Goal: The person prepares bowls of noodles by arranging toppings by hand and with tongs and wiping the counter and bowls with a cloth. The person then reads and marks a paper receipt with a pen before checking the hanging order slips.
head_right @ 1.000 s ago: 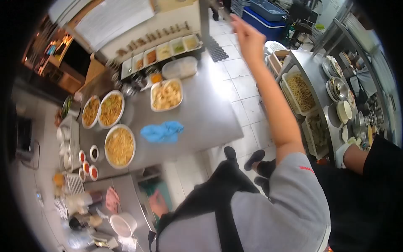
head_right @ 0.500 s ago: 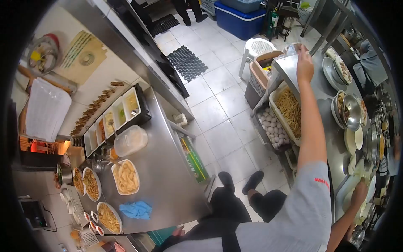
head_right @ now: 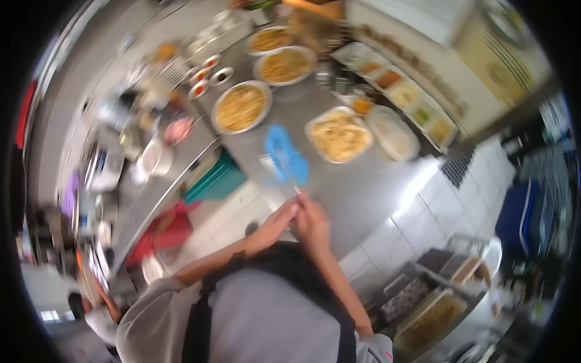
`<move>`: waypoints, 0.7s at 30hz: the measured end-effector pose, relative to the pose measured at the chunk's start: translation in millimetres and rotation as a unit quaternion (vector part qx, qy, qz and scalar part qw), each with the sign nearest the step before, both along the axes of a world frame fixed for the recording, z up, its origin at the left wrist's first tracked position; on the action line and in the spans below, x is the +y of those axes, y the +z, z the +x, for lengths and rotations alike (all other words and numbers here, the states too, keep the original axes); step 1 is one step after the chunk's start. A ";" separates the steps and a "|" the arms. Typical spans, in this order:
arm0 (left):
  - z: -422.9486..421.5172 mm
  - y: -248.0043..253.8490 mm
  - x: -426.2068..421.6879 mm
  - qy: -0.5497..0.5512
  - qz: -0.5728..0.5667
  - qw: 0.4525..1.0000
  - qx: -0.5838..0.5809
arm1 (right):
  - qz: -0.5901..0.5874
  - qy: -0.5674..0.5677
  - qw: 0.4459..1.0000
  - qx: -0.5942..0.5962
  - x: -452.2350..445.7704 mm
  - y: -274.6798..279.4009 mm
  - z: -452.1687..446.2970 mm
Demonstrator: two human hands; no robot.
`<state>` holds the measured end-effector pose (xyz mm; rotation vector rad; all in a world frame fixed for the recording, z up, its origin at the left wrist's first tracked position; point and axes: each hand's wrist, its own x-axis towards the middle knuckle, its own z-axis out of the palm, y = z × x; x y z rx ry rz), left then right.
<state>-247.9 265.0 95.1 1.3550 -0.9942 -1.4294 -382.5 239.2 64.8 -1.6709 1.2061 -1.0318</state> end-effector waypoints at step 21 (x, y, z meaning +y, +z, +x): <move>718.8 -7.0 428.8 0.728 0.038 0.652 -0.207 | -0.175 -0.022 0.950 0.260 -93.7 -52.0 326.8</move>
